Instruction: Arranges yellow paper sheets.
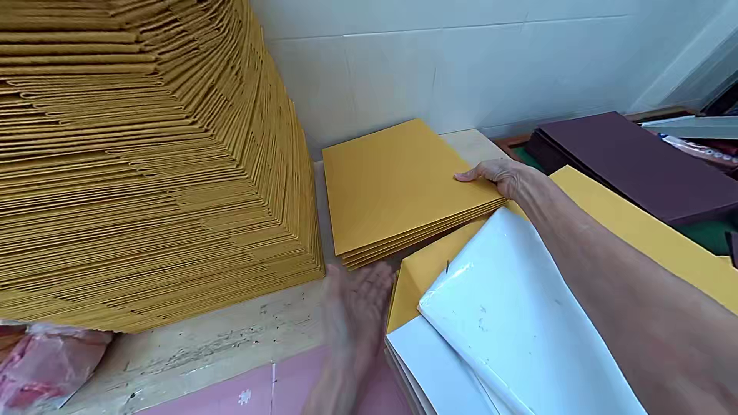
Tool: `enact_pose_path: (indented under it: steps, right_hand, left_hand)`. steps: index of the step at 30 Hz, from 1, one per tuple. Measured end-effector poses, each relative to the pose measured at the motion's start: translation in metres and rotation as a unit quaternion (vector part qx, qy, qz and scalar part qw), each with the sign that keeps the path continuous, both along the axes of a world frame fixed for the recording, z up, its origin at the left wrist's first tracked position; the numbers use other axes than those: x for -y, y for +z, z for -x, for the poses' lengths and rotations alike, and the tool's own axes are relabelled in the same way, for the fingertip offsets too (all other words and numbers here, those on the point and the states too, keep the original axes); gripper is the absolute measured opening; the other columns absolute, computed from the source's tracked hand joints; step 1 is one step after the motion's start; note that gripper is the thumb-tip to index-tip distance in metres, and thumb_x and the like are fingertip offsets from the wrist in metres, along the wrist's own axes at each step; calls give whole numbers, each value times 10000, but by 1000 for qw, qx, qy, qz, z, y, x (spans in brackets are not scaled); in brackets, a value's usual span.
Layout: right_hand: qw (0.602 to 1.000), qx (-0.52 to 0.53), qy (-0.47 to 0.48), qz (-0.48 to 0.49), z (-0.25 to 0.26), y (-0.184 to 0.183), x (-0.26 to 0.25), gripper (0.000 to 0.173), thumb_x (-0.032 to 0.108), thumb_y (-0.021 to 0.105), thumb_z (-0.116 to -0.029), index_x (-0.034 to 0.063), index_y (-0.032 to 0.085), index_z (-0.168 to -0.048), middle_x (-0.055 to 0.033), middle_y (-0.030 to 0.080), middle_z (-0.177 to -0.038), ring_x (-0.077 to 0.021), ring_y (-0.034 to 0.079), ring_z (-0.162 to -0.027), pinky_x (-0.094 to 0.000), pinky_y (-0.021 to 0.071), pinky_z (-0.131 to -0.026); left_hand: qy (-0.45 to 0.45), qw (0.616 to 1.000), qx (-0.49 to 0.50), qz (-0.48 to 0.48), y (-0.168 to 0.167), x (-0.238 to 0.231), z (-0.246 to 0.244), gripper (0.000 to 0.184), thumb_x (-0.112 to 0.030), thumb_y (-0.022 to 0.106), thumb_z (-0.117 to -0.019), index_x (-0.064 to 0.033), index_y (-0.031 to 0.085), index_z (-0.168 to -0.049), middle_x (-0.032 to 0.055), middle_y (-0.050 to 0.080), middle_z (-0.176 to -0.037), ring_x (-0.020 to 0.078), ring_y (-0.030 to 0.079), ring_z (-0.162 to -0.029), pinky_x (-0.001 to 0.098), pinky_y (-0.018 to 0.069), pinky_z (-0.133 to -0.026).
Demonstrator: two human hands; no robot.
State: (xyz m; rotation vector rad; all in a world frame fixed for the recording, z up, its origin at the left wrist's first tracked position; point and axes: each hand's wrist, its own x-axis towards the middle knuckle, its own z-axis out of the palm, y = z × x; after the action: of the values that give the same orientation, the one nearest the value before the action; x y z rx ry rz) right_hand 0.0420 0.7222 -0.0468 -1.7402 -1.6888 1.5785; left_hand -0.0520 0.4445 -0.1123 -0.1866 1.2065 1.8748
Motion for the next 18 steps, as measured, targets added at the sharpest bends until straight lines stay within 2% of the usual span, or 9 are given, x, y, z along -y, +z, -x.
enact_pose_path:
  steps: [1,2,3,4,6,7,9,13,18]
  right_hand:
    - [1000,1,0,-1,1,-2,-1,399,170,725,-937,47,585,-1289,-132,639,-1073,-184,632,-885,-338,534,-781]
    - [1000,2,-2,-3,3,-3,-1,400,169,725,-938,42,582,-1289,-134,638,-1071,-184,632,-882,-337,534,-779]
    - [1000,3,-4,-3,4,-4,-2,405,171,724,-939,41,580,-1295,-136,638,-1080,-187,633,-890,-341,534,-785]
    - [1000,4,-4,1,4,-7,-3,412,180,723,-941,43,580,-1302,-139,639,-1092,-191,632,-902,-349,533,-796]
    - [1000,7,-3,10,4,-12,-4,404,200,728,-938,53,591,-1289,-127,648,-1077,-184,639,-892,-345,539,-790]
    - [1000,7,-4,14,4,-13,-5,386,200,725,-939,58,593,-1273,-119,649,-1063,-178,640,-878,-337,541,-779]
    - [1000,5,-4,18,5,-13,-6,373,196,717,-947,56,592,-1269,-115,645,-1049,-174,636,-865,-329,539,-770]
    - [1000,-8,-3,20,5,-12,-3,393,181,702,-959,53,575,-1307,-130,629,-1100,-189,626,-911,-341,529,-804]
    - [1000,-12,-5,10,5,-12,-2,412,167,716,-947,41,570,-1311,-140,626,-1109,-197,622,-914,-358,528,-803]
  left_hand:
    - [-38,998,-44,-13,-10,6,-9,703,-462,95,-1098,67,460,-1380,150,647,-1278,145,651,-1146,281,491,-999]
    - [-73,991,-114,-24,-22,9,-12,650,-381,95,-1110,69,497,-1352,125,660,-1272,114,640,-1164,263,477,-1022]
    - [-110,974,-196,-28,-34,10,-10,584,-316,149,-1111,53,546,-1327,102,675,-1260,109,639,-1169,272,484,-1030]
    - [-144,951,-272,-16,-43,9,-5,524,-295,238,-1105,20,602,-1315,78,699,-1228,108,655,-1140,287,512,-1008]
    - [-197,920,-339,18,-43,3,-1,427,-287,360,-1093,-43,658,-1277,15,739,-1060,52,698,-956,247,576,-855]
    - [-217,910,-353,27,-39,-1,-2,408,-288,368,-1093,-51,654,-1263,-16,728,-990,8,688,-884,207,574,-803]
    - [-263,896,-356,26,-35,-4,0,457,-321,302,-1096,-53,625,-1275,-27,704,-983,-25,664,-885,179,553,-817]
    - [-312,875,-363,65,-27,-6,4,531,-351,214,-1103,-17,599,-1251,43,652,-991,32,629,-908,223,519,-836]
    - [-284,906,-306,77,-23,-8,-3,477,-275,207,-1101,-37,597,-1238,41,643,-960,44,634,-872,223,527,-793]
